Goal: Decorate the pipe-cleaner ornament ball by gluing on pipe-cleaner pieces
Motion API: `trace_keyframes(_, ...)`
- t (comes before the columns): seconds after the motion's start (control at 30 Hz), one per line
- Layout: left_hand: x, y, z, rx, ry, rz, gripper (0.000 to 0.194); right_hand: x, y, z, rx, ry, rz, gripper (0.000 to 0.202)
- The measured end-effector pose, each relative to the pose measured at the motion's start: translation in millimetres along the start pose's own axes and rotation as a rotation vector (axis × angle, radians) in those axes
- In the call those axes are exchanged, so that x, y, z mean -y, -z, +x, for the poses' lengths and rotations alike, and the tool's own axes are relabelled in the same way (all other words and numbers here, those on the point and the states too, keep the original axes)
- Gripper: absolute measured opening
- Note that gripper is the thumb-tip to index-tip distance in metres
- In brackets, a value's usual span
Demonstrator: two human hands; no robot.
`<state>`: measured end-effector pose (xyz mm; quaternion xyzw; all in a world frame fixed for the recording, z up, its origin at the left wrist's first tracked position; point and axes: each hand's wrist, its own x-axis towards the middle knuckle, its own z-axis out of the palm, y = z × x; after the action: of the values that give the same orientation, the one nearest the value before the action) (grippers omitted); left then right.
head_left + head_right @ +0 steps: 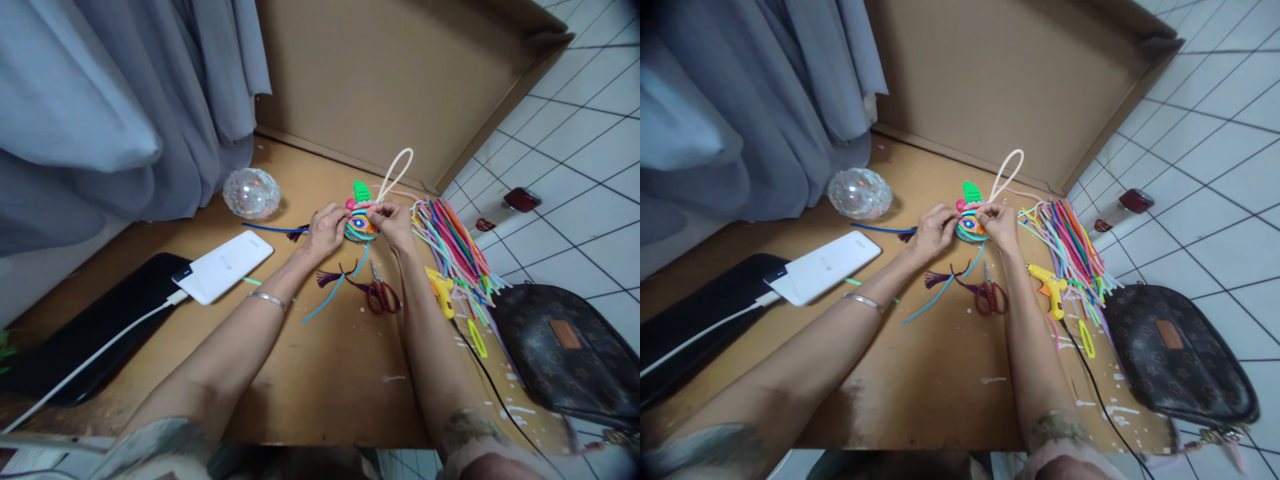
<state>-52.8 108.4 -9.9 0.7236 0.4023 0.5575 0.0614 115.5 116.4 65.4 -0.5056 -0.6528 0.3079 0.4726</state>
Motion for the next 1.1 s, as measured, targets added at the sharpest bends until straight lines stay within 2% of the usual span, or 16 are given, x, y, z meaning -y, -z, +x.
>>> trace_keyframes(0.27, 0.6, 0.1, 0.4, 0.005, -0.010, 0.027, 0.023, 2.0, 1.3, -1.9, 0.002, 0.031, 0.013, 0.022)
trace_keyframes(0.47, 1.4, -0.9, -0.1, -0.032, -0.014, 0.045, 0.024, 1.0, 3.4, 0.0, -0.034, -0.001, 0.046, 0.012)
trace_keyframes(0.7, 2.9, -0.7, 0.6, -0.034, -0.023, 0.048, 0.024, -4.6, 2.5, 3.7, 0.003, -0.008, 0.051, 0.023)
trace_keyframes(1.1, 5.6, -3.3, -0.2, -0.040, -0.031, 0.044, 0.024, -0.6, -0.2, 3.8, -0.005, -0.045, 0.040, 0.023)
